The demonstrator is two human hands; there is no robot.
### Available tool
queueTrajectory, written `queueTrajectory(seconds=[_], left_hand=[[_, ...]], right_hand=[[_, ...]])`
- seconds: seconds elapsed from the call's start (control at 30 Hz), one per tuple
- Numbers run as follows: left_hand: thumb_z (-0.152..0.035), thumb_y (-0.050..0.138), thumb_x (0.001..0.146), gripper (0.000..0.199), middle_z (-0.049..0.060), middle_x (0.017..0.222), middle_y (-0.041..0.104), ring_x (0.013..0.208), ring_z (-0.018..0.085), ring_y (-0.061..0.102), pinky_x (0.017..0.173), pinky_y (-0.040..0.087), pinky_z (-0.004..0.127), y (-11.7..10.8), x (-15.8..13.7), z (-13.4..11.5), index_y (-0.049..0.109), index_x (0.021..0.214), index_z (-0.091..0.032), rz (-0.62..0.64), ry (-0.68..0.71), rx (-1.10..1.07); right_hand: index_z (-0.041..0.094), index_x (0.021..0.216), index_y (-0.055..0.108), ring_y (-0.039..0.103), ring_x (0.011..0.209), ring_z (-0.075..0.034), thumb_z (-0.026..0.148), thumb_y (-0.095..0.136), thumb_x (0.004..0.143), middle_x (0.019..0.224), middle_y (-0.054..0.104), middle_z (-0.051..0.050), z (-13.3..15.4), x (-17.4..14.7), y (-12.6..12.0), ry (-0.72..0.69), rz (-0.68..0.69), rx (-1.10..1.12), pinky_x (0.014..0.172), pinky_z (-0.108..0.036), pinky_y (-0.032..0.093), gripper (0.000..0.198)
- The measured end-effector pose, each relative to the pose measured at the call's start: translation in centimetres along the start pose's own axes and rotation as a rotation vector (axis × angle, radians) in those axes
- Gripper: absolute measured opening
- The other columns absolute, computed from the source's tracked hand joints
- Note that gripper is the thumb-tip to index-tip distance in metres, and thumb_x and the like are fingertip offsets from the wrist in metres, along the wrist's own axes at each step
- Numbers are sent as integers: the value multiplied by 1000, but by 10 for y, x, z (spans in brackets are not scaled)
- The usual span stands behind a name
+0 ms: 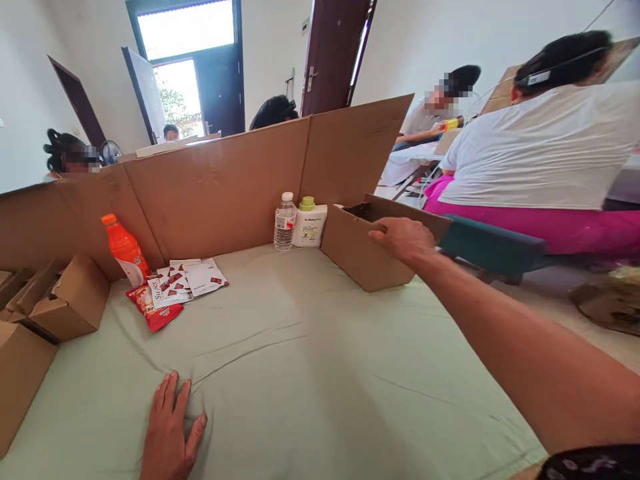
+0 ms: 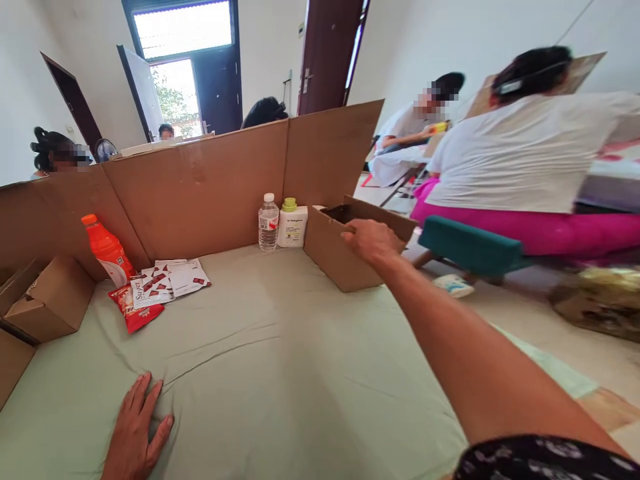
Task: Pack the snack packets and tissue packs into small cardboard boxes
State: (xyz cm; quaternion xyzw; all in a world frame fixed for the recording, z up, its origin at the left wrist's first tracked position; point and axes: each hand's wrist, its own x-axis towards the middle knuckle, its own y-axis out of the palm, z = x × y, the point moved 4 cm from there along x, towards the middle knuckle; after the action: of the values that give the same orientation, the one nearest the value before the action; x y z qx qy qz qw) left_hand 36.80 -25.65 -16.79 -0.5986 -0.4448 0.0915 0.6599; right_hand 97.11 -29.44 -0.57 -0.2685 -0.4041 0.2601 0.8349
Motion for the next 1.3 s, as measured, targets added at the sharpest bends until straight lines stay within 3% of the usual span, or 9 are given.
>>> queueTrajectory(seconds=[0.17,0.33,0.47,0.67,0.83,0.93,1.07,1.2,1.3], left_hand=[[-41,57,92,48,15,149,56,138,37,51,110,47,60,-6,1,1,65,135,-22,42,-80,-96],[-39,62,87,53,16,148,57,136,35,55,110,48,58,-13,4,2,63,136,-21,54,-228,-226],[-39,54,93,58,19,151,52,136,32,55,105,53,53,-31,2,0,49,147,-18,11,-310,-350],[-35,56,96,70,14,161,38,147,31,42,119,40,54,-100,-17,-24,26,159,-26,-95,-322,-516],[-18,59,93,71,12,159,41,149,27,38,123,35,45,-161,-26,-45,30,157,-24,-311,-202,-606],[-8,54,92,60,8,127,65,125,18,61,111,49,31,-176,-26,-50,42,150,-22,-347,-132,-604],[-4,55,89,41,0,92,70,94,13,69,90,59,23,-190,-26,-45,60,125,-23,-382,-73,-541],[-1,53,85,41,2,88,73,97,20,70,86,62,32,-204,-29,-39,62,118,-25,-386,-52,-547],[1,52,83,45,2,85,73,92,22,72,84,63,38,-205,-31,-35,64,117,-27,-387,-74,-570]], right_hand=[[28,59,54,62,70,-34,28,55,73,55,55,-6,21,-29,9,116,55,-42,75,-53,45,14],[29,75,70,67,69,-29,39,58,80,75,72,-6,85,-87,14,-46,229,82,68,-43,51,17],[29,87,76,73,83,-29,46,58,88,91,79,-6,155,-147,11,-297,343,268,72,-40,57,25],[28,96,75,70,74,-18,23,52,99,84,77,-3,260,-222,-8,-705,625,457,66,-30,54,24],[27,100,74,70,80,-16,21,49,103,89,76,-3,303,-243,-8,-843,782,529,73,-28,54,26],[26,100,73,70,79,-15,23,48,104,87,76,-3,312,-246,-1,-829,862,595,72,-27,55,26],[28,100,76,73,79,-19,42,56,100,85,77,-6,310,-237,2,-672,955,714,70,-30,59,24],[27,94,78,72,69,-21,53,56,98,78,76,-8,296,-196,17,-401,684,780,64,-33,60,35],[21,93,75,72,67,-18,47,51,100,84,77,-9,289,-165,68,-346,513,581,61,-30,58,36]])
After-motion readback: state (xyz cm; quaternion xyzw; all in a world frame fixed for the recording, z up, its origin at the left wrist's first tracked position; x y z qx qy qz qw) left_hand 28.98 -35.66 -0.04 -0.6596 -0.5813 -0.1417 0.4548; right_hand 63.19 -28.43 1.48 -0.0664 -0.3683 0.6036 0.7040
